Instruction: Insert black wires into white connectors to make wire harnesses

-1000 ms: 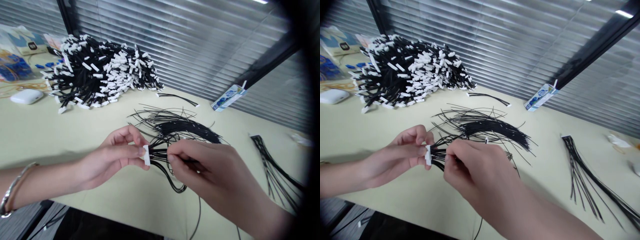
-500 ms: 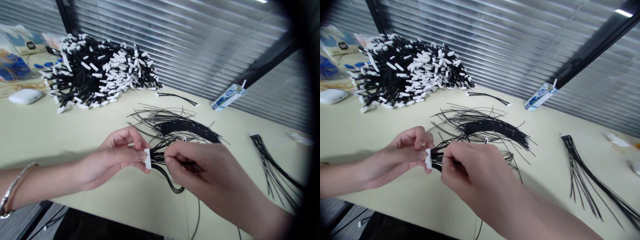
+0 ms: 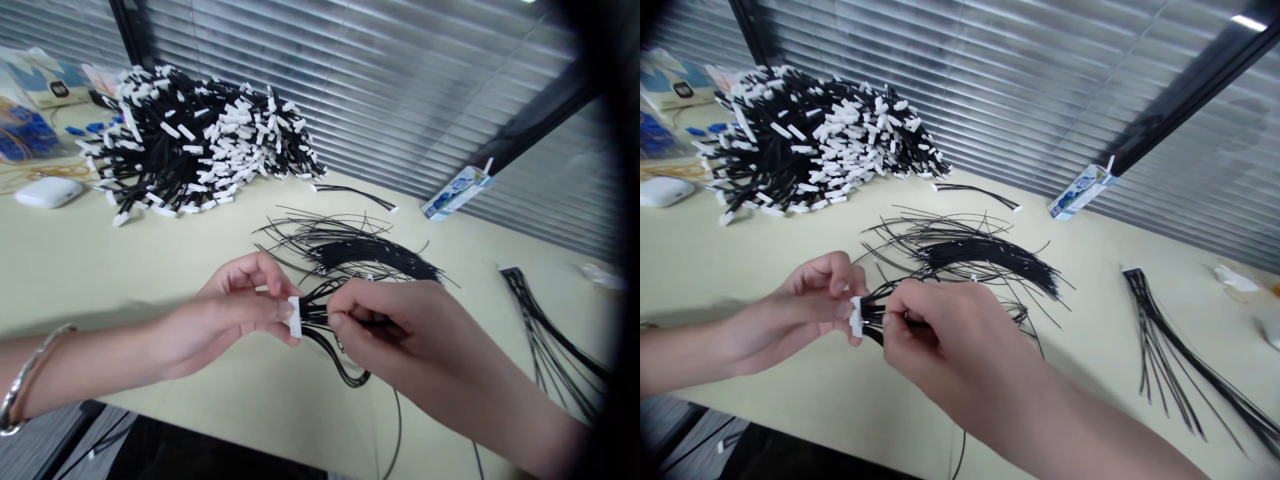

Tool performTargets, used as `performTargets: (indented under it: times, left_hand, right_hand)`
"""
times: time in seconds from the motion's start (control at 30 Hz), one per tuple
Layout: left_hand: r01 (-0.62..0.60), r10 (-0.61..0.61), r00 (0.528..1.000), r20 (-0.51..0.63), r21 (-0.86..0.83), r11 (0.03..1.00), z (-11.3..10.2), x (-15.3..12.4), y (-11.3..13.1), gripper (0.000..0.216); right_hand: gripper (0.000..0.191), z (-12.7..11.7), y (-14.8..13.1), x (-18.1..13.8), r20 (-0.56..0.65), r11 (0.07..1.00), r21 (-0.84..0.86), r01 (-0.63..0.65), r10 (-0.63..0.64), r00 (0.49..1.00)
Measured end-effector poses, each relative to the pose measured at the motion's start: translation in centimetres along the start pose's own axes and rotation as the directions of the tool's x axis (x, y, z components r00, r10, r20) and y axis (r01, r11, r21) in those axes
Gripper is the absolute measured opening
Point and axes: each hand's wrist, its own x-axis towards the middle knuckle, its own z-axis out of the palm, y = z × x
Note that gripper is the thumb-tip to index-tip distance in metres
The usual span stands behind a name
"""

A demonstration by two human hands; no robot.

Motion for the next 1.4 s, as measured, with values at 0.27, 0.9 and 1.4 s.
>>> performTargets:
  times: [0.27, 0.9, 1.4]
  left_hand:
    - [0.006, -0.006, 1.000, -0.007, -0.001, 1.000, 0.0, -0.1, 0.1, 0.018]
    - [0.013, -0.009, 0.996, -0.090, 0.051, 0.999, 0.2, 0.1, 0.0, 0.017]
    - [0.030, -0.008, 0.981, -0.192, 0.110, 0.993, -0.3, 0.3, -0.8, 0.020]
  right_hand:
    - [0.016, 0.4, -0.1, -0.2, -0.089, 0.993, -0.113, 0.038, -0.048, 0.995]
    - [0.018, 0.5, 0.2, 0.1, -0.008, 0.995, -0.099, 0.016, -0.017, 1.000]
    - [0.018, 3.7, 2.5, -0.1, -0.130, 0.904, -0.360, 0.231, -0.294, 0.947]
